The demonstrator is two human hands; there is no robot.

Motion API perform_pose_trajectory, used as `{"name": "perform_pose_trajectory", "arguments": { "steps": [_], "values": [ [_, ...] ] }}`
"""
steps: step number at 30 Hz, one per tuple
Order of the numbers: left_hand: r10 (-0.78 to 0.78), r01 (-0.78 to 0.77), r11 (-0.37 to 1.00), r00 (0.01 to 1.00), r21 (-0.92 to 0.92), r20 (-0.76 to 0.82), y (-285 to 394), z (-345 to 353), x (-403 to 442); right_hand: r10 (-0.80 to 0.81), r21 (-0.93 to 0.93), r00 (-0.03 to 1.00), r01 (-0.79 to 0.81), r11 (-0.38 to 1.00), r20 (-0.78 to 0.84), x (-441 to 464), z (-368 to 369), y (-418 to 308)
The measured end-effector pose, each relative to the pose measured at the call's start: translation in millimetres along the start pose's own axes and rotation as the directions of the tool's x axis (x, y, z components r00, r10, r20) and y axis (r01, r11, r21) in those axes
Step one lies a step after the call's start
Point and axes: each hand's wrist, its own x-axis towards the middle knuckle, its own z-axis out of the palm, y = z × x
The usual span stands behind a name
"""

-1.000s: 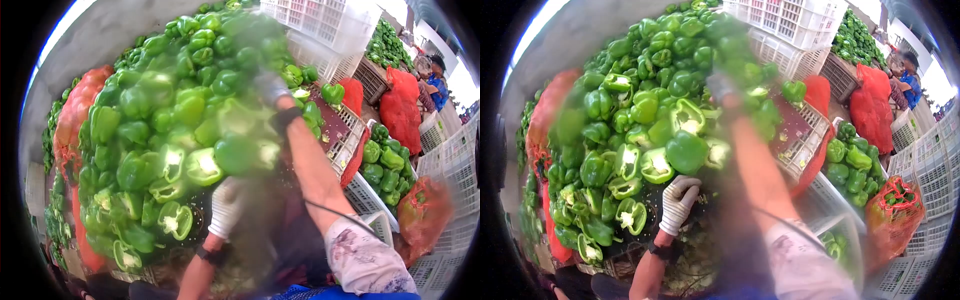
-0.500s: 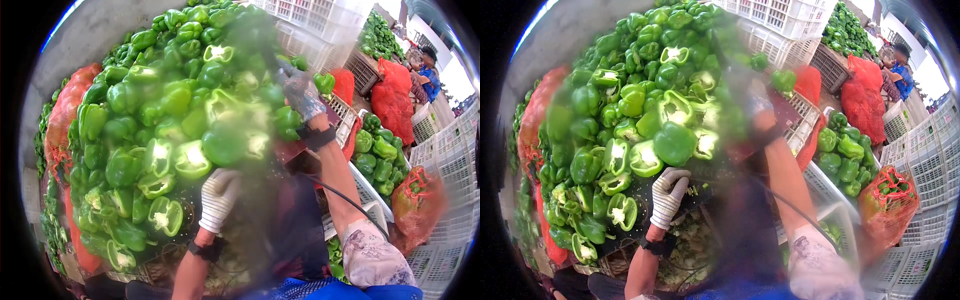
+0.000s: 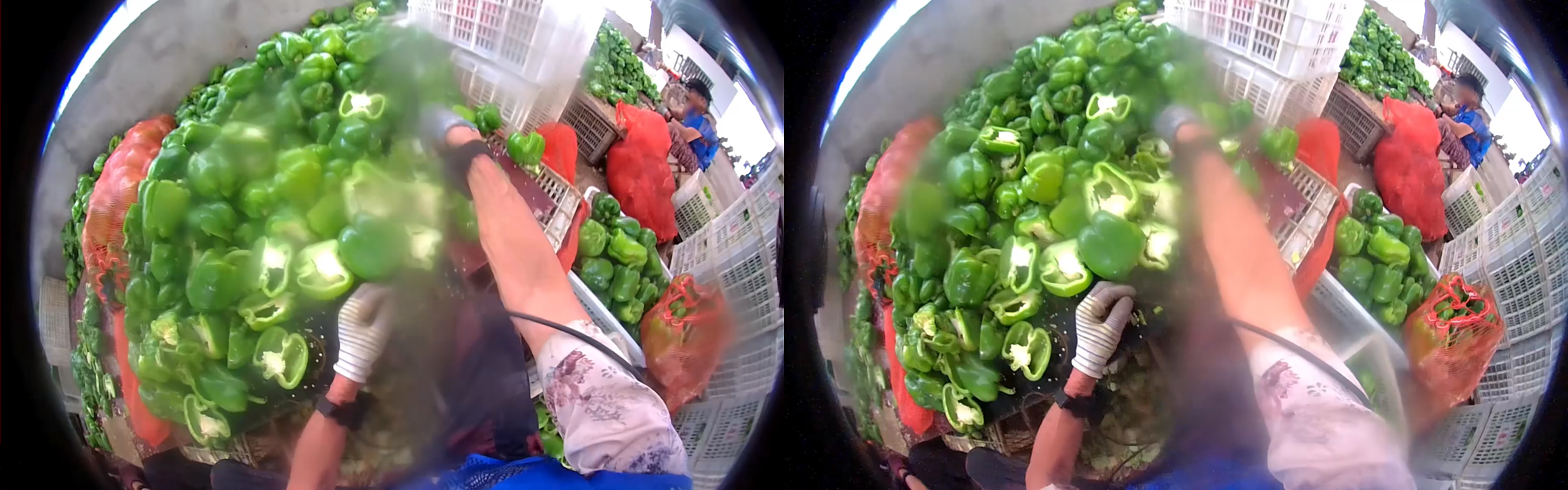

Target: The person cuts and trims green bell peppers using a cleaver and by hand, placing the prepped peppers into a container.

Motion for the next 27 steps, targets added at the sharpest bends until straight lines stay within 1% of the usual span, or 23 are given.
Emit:
{"name": "perform_pose_trajectory", "arguments": {
  "steps": [1, 2, 3, 4, 7, 9, 10, 11, 12, 13, 14, 16, 17, 18, 19, 21, 22, 23, 25, 27],
  "values": [
    [0.026, -0.026, 1.0, 1.0, 0.015, -0.006, -4, 0, 0, -0.109, -0.243, 0.994, 0.112, 0.963, 0.025, -2, -9, 4],
    [0.02, -0.02, 1.0, 1.0, -0.015, -0.012, -4, 1, 0, -0.268, -0.424, 0.963, 0.23, 0.876, -0.032, 28, 57, 27],
    [0.01, -0.011, 0.999, 1.0, -0.043, -0.016, -4, 2, 0, -0.192, -0.237, 0.972, 0.156, 0.959, -0.137, 25, 63, 33],
    [0.02, -0.021, 0.999, 1.0, -0.03, -0.013, 0, 0, 0, -0.095, -0.03, 0.968, 0.091, 0.995, -0.23, 22, 65, 34],
    [0.05, -0.05, 0.999, 0.998, -0.009, -0.033, 4, 0, 3, -0.184, -0.099, 0.976, 0.173, 0.98, -0.117, 1, 29, 26],
    [0.043, -0.043, 0.999, 0.998, -0.007, -0.046, 5, 0, 1, -0.09, 0.083, 0.99, 0.099, 0.992, -0.109, -10, 24, 20],
    [-0.044, 0.042, 0.992, 0.999, -0.115, -0.014, 9, 0, 0, -0.047, 0.157, 0.995, 0.061, 0.986, -0.091, -18, 19, 15],
    [0.04, -0.04, 0.999, 0.999, 0.006, -0.006, 9, -2, -1, -0.006, 0.202, 0.998, 0.018, 0.979, -0.06, -36, 1, 7],
    [0.079, -0.079, 0.997, 0.997, 0.016, -0.013, 4, -2, -3, -0.061, 0.111, 0.979, 0.083, 0.99, -0.195, -46, -4, 3],
    [0.127, -0.126, 0.992, 0.992, 0.031, -0.022, -1, -1, 0, -0.114, 0.006, 0.939, 0.122, 0.992, -0.326, -56, -8, 1],
    [0.092, -0.092, 0.996, 0.996, -0.011, -0.019, 2, -2, -1, -0.31, -0.261, 0.784, 0.194, 0.946, -0.539, -68, -3, 1],
    [0.013, -0.013, 0.995, 1.0, -0.096, 0.001, 9, -1, -3, -0.086, 0.068, 0.881, 0.132, 0.989, -0.465, -73, 2, 9],
    [0.022, -0.022, 0.997, 1.0, -0.079, 0.0, 9, 0, -2, 0.029, 0.223, 0.908, 0.072, 0.972, -0.417, -76, 1, 12],
    [0.029, -0.029, 0.998, 1.0, -0.063, 0.0, 9, 0, -2, 0.306, 0.638, 0.925, -0.097, 0.764, -0.227, -89, -33, 7],
    [0.034, -0.034, 0.998, 0.999, -0.046, -0.001, 8, 0, -1, 0.342, 0.665, 0.883, -0.047, 0.746, -0.322, -80, -23, 16],
    [0.001, -0.001, 0.999, 1.0, -0.045, 0.009, 6, -1, -1, 0.402, 0.686, 0.767, 0.067, 0.724, -0.5, -63, -2, 35],
    [-0.014, 0.014, 0.999, 1.0, -0.037, 0.007, 7, -1, -1, 0.465, 0.735, 0.737, 0.063, 0.675, -0.49, -50, 7, 45],
    [-0.025, 0.025, 0.999, 1.0, -0.031, 0.006, 8, -1, 0, 0.511, 0.712, 0.694, 0.003, 0.702, -0.507, -42, 8, 55],
    [-0.001, 0.002, 0.998, 1.0, 0.056, -0.023, 10, 2, 0, 0.596, 0.671, 0.599, -0.128, 0.73, -0.534, -28, 11, 73],
    [0.015, -0.014, 0.998, 1.0, 0.063, -0.01, 12, -1, 1, 0.675, 0.781, 0.649, -0.196, 0.593, -0.35, -31, -11, 83]
  ]
}}
